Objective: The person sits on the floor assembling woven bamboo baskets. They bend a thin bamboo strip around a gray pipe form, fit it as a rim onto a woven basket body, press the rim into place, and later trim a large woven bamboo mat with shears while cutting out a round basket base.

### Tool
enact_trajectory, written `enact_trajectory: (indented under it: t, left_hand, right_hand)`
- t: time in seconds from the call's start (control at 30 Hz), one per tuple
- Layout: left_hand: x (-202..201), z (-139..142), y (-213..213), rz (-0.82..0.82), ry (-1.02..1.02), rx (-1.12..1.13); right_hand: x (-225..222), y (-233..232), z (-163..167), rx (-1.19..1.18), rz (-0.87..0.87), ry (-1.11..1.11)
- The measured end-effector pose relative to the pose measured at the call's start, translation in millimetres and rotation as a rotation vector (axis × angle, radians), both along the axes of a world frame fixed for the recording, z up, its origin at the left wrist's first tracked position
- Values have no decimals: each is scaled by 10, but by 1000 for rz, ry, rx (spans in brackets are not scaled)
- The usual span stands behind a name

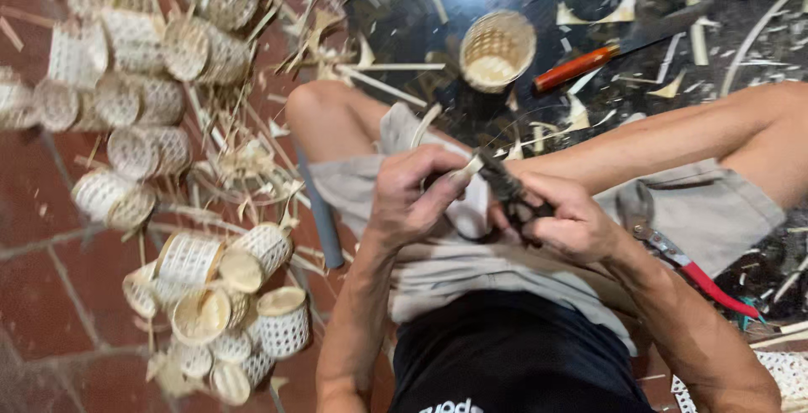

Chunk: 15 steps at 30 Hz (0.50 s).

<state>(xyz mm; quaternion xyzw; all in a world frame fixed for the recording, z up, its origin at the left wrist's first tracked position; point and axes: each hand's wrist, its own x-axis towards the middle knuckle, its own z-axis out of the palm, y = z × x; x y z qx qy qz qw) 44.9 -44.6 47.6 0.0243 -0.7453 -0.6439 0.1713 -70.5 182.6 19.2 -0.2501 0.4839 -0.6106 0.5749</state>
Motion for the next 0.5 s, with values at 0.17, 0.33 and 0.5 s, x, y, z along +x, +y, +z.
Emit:
enact_trajectory:
  t: [0.17, 0.33, 0.5]
  left_hand:
    - [55, -30, -92, 7, -37, 25]
    - [145, -124, -113, 44, -26, 181]
    - [222, -114, -225, 364, -27, 194]
  right_hand:
    - [-89, -169, 104, -106, 62, -122]
    - [-104, -193, 106, -178, 72, 327]
    - [-427, -114, -145, -27, -284, 1355]
